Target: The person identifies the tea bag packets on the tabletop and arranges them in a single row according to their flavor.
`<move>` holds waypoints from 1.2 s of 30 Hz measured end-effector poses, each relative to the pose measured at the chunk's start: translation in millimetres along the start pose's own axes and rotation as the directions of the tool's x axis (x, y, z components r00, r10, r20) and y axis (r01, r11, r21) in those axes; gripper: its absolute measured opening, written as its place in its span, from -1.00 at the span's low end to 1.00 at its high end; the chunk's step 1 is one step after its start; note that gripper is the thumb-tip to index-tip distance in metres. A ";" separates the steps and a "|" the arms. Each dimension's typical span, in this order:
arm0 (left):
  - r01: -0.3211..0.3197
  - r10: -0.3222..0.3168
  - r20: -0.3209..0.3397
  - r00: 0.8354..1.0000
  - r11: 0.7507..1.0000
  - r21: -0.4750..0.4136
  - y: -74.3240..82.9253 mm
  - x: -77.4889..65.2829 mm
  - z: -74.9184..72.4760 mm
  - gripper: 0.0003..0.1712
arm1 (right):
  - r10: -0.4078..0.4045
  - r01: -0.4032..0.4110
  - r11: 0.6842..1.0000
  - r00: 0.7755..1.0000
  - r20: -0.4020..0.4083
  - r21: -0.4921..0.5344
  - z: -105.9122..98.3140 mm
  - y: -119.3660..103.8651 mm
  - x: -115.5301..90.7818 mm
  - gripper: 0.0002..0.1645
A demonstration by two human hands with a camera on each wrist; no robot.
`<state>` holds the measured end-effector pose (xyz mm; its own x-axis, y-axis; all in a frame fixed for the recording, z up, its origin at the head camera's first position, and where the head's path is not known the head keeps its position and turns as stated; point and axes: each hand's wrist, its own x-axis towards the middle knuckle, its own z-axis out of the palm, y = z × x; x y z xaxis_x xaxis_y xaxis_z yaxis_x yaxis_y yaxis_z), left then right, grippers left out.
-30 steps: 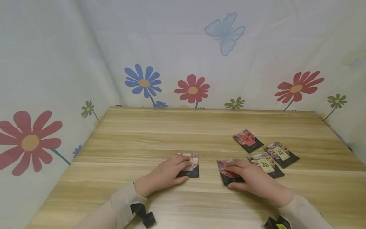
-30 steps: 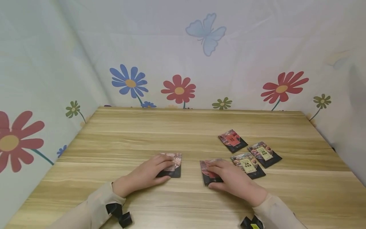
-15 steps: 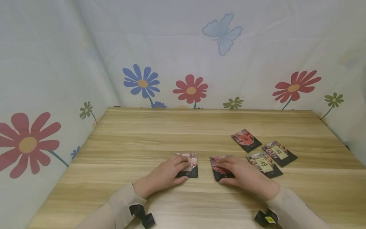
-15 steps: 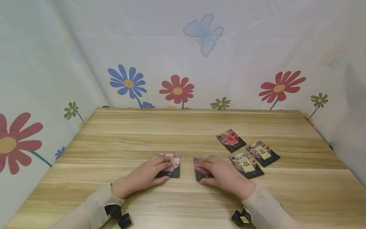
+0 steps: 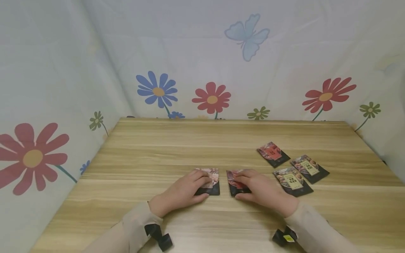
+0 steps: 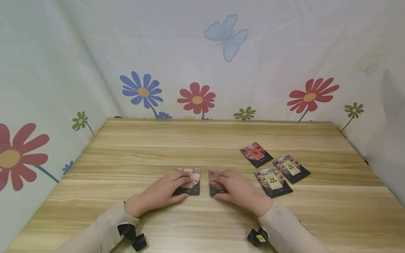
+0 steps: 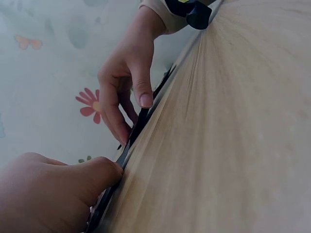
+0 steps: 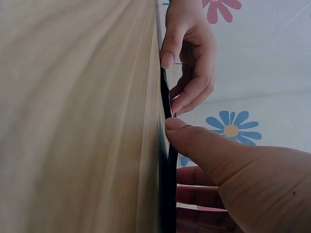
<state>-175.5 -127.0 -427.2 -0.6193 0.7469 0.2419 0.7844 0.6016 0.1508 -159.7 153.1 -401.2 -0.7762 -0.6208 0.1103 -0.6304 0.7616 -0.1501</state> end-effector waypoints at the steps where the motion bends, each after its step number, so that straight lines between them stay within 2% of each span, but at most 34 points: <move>1: 0.001 -0.001 0.001 1.000 1.000 -0.002 0.2 0.1 0.2 -0.48 | 0.000 0.000 1.000 1.000 0.000 0.006 0.4 -0.7 0.8 -0.33; 11: -0.008 0.008 -0.002 1.000 1.000 0.010 2.0 0.1 0.7 -0.49 | 0.010 -0.009 0.999 1.000 -0.027 0.033 6.8 -6.7 9.0 -0.33; 19: -0.013 0.013 -0.006 1.000 1.000 0.012 2.0 0.1 1.7 -0.49 | 0.045 -0.045 0.998 0.999 -0.004 0.042 8.6 -12.1 16.1 -0.28; 26: -0.015 0.016 -0.007 1.000 0.998 0.056 1.8 0.1 4.1 -0.48 | 0.034 -0.034 0.999 0.999 -0.017 0.035 9.9 -15.3 19.7 -0.29; 36: -0.016 0.017 -0.001 1.000 0.996 0.089 4.2 0.0 0.3 -0.48 | 0.025 -0.024 0.998 1.000 -0.014 0.050 8.2 -17.1 22.0 -0.32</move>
<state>-172.3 -124.4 -426.8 -0.6061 0.7565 0.2455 0.7885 0.6120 0.0611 -165.9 124.8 -404.2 -0.7919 -0.5988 0.1198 -0.6100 0.7663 -0.2017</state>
